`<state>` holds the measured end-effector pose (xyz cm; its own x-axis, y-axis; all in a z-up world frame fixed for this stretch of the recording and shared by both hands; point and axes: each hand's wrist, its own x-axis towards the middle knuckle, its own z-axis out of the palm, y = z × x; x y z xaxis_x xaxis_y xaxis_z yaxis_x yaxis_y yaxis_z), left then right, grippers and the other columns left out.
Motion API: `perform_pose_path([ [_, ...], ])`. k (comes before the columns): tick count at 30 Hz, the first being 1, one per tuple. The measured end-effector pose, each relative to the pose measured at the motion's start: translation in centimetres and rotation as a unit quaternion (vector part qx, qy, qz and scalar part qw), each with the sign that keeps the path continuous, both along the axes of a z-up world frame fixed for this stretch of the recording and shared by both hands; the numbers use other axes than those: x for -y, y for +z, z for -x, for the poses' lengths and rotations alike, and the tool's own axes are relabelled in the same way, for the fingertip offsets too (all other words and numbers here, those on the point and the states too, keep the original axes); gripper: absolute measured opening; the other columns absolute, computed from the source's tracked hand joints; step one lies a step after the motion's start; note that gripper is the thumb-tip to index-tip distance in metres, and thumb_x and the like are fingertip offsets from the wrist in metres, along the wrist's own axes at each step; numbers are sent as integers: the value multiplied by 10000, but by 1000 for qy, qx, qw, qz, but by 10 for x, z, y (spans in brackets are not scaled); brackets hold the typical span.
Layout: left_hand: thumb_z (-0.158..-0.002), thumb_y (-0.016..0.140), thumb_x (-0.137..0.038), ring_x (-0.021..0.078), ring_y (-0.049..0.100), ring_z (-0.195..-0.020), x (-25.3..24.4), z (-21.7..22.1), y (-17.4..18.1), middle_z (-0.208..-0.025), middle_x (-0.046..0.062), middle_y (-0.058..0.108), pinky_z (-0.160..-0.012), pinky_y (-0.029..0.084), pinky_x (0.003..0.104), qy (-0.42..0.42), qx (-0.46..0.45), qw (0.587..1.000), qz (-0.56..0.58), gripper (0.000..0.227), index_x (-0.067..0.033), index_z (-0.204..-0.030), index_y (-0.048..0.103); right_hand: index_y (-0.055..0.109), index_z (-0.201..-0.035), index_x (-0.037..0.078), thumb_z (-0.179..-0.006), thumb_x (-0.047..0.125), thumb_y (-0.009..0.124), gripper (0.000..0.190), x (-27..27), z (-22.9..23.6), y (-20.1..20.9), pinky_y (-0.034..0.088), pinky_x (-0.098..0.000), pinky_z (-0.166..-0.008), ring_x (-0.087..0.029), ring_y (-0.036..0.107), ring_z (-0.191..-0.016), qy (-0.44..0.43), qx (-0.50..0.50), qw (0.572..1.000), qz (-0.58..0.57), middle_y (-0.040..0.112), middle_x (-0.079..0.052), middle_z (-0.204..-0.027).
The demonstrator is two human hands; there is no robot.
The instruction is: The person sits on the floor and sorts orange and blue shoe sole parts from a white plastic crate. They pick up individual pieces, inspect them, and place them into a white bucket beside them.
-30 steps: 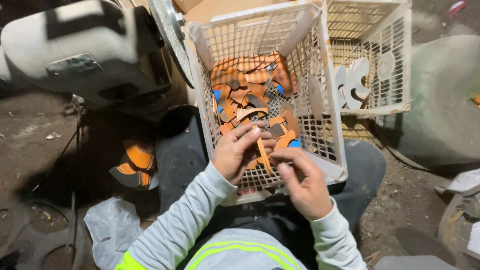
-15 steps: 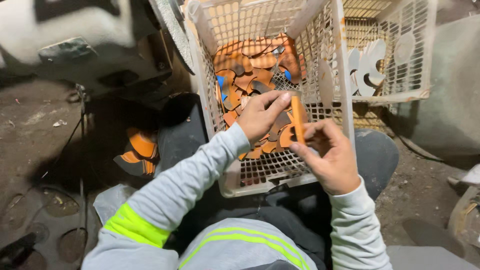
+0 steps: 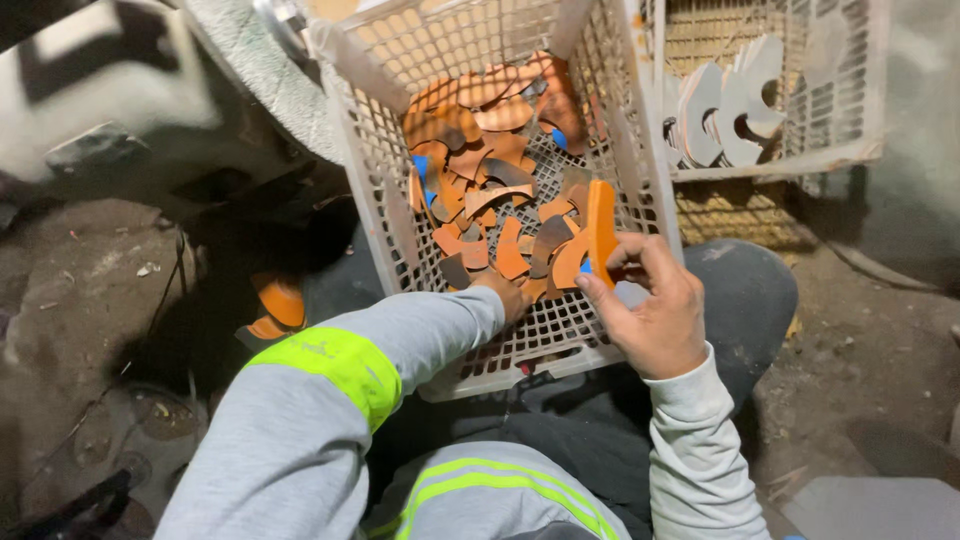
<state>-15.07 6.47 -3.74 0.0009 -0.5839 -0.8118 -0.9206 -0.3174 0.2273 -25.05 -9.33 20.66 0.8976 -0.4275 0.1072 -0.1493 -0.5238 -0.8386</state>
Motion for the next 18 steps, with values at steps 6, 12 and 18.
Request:
perform_pose_path([
  [6, -1057, 420, -318, 296, 680, -1189, -15, 6, -24, -1401, 128, 650, -791, 576, 580, -48, 29, 992, 113, 372, -144, -1316, 621, 627, -1051, 6, -851, 111, 830, 304, 5, 3, 3, 599, -322, -796, -197, 745, -861, 6, 10, 1000, -4, 708, -94, -972],
  [12, -1011, 489, -349, 280, 628, -1189, -15, 3, 4, -1330, 80, 640, -865, 539, 515, -129, 78, 986, 70, 314, -227, -1214, 695, 615, -1032, 13, -843, 123, 847, 319, 4, 3, 1, 592, -322, -794, -212, 740, -862, 14, 16, 1000, 15, 701, -95, -956],
  [18, -910, 675, -209, 312, 683, -1092, 15, -24, 78, -1162, 97, 723, -824, 578, 469, -22, 70, 994, 79, 265, -154, -1163, 734, 606, -1095, 18, -851, 112, 847, 355, 3, 5, 1, 586, -332, -792, -187, 713, -859, -22, -10, 999, -21, 709, -97, -983],
])
